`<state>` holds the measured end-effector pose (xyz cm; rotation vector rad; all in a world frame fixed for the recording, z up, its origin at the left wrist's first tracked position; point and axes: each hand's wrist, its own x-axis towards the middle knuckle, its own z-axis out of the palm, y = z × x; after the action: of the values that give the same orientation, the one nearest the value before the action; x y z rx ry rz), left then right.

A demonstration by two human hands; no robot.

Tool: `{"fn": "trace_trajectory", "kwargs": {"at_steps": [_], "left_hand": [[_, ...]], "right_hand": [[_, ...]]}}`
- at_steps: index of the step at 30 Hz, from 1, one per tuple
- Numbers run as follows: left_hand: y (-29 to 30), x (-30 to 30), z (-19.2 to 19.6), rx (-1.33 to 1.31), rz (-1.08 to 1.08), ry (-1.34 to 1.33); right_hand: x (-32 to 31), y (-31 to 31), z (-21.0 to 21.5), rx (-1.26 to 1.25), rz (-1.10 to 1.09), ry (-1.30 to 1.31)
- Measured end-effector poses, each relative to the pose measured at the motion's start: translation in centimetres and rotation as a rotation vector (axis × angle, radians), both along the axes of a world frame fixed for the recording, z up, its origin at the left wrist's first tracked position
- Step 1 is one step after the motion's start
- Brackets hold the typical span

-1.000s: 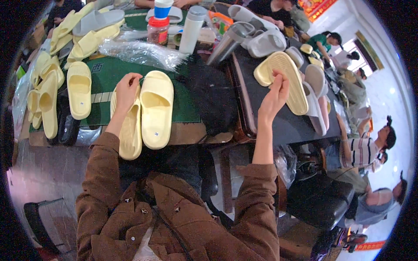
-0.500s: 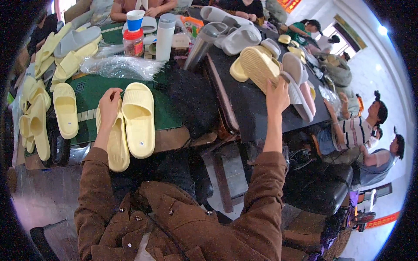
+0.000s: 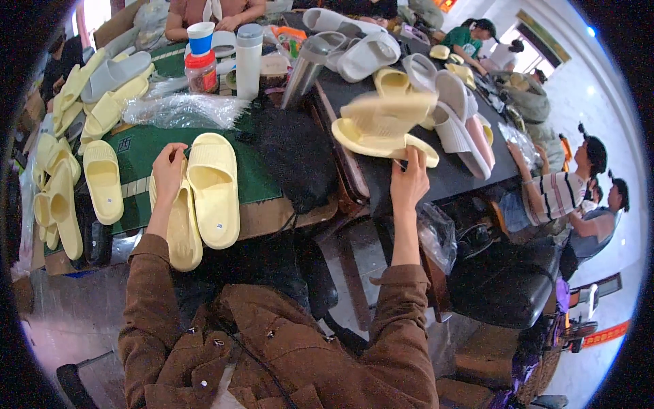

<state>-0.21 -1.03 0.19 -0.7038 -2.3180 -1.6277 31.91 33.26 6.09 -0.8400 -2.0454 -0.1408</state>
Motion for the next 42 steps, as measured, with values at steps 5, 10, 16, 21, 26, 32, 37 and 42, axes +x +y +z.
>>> {"fn": "trace_trajectory", "kwargs": {"at_steps": [5,10,16,21,26,32,37,42], "left_hand": [[0.0,0.1,0.0,0.018,-0.013,-0.003],[-0.2,0.0,0.1,0.013,-0.010,-0.010],[-1.4,1.0,3.3,0.125,0.010,0.175],[-3.4,7.1,6.7,-0.005,-0.117,0.224],[-6.1,12.6,2.7,-0.253,-0.157,0.154],[-5.2,13.7,0.5,-0.523,-0.038,0.296],[-2.7,11.6,0.7,-0.653,-0.046,0.187],[-2.5,10.7,-0.6,-0.555,0.094,0.338]], "right_hand": [[-0.1,-0.4,0.3,-0.094,0.041,0.030],[-0.3,-0.3,0.0,-0.101,0.047,0.077],[-0.5,0.0,-0.4,-0.140,0.073,0.091],[0.2,0.9,-0.6,-0.128,0.083,0.091],[0.0,1.6,-1.0,-0.114,0.074,0.046],[0.2,2.9,-1.8,-0.097,0.115,0.040],[1.0,4.2,-2.3,-0.155,0.163,0.069],[0.5,4.0,-2.4,-0.056,0.094,0.018]]}}
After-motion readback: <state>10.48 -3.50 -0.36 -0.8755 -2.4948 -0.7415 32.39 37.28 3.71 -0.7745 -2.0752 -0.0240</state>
